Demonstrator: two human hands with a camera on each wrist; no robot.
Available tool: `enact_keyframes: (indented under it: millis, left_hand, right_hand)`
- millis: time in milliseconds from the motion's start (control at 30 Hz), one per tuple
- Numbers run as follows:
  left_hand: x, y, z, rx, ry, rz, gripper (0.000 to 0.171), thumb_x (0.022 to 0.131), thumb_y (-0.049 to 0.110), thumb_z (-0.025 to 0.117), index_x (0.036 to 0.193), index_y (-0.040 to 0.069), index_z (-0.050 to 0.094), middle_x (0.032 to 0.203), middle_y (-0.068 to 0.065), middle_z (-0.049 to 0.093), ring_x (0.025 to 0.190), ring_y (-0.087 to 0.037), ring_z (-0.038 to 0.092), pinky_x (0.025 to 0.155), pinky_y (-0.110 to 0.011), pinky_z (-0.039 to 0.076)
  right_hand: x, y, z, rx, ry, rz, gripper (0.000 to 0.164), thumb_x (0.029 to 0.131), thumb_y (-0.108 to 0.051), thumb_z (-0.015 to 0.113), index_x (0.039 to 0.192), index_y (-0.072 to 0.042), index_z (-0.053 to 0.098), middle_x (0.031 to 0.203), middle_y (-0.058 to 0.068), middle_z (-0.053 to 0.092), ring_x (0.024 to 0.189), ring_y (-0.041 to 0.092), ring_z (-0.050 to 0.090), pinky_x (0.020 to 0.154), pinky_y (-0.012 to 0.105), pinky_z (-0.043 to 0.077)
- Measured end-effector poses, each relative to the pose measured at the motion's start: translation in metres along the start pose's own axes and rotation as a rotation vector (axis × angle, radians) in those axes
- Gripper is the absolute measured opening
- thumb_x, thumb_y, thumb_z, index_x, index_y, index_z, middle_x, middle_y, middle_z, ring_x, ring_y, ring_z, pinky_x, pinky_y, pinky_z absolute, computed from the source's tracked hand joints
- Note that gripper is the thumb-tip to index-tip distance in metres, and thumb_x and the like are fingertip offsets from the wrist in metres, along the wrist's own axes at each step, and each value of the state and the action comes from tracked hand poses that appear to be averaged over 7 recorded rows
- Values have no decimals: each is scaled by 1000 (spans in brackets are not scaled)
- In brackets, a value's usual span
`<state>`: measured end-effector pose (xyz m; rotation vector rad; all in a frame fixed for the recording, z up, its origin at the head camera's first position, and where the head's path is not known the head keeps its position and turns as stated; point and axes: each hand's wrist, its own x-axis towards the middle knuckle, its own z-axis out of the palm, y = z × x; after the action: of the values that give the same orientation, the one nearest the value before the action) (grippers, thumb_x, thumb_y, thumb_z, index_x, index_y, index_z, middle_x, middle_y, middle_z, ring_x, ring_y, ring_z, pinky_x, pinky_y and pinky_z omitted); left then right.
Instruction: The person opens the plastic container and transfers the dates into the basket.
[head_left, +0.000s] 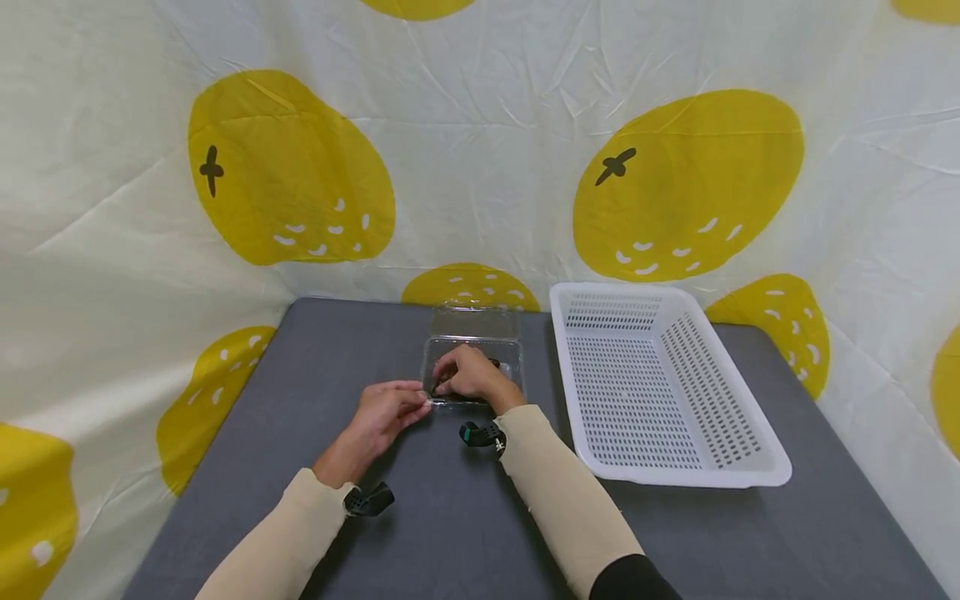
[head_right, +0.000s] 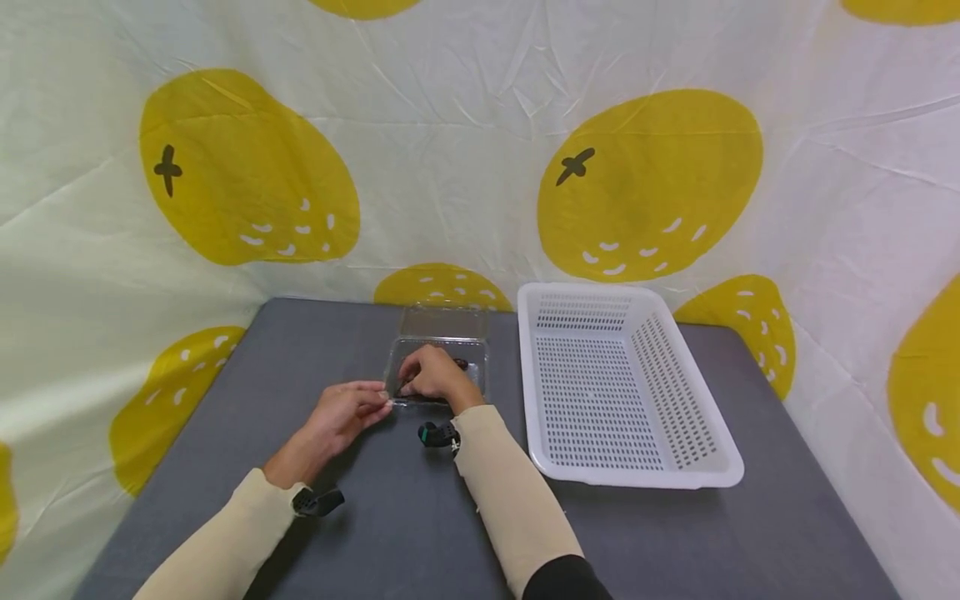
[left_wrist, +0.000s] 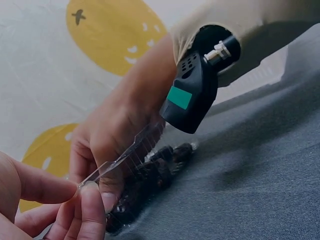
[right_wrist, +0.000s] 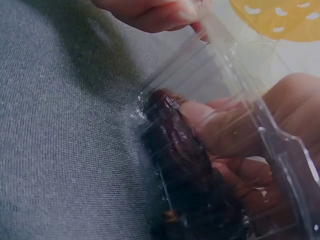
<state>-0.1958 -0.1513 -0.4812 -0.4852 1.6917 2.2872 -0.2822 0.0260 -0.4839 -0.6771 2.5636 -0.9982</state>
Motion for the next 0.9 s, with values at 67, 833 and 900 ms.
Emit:
enact_keyframes:
  millis: [67,833,900]
  left_hand:
    - [-1,0,0,-2,-1,3,39,93,-11,63,131,-18,55,84,-6,72,71,-10,70,72,-24,64]
    - [2,0,1,-6,1,22,38,92,-10,64,129,-18,57,78,-4,72,69,-10,70,69,-24,63]
    - [1,1,1,-3,0,20,39,92,-10,64,130,-18,57,79,-4,72,69,-10,70,69,-24,63]
  right_hand:
    - [0,0,0,-20,-24,-13,15,87,-11,84,102,-11,82,94,4,79,84,13,68,78,28,59]
    - [-3,-1,-5,-84,18,-102,9,95,-9,75,102,-10,81,103,7,79,97,21,71,89,37,61]
    - [-4,-1,-6,-64,50,-95,10,95,-9,75,103,-9,81,106,7,78,100,22,72,89,37,62]
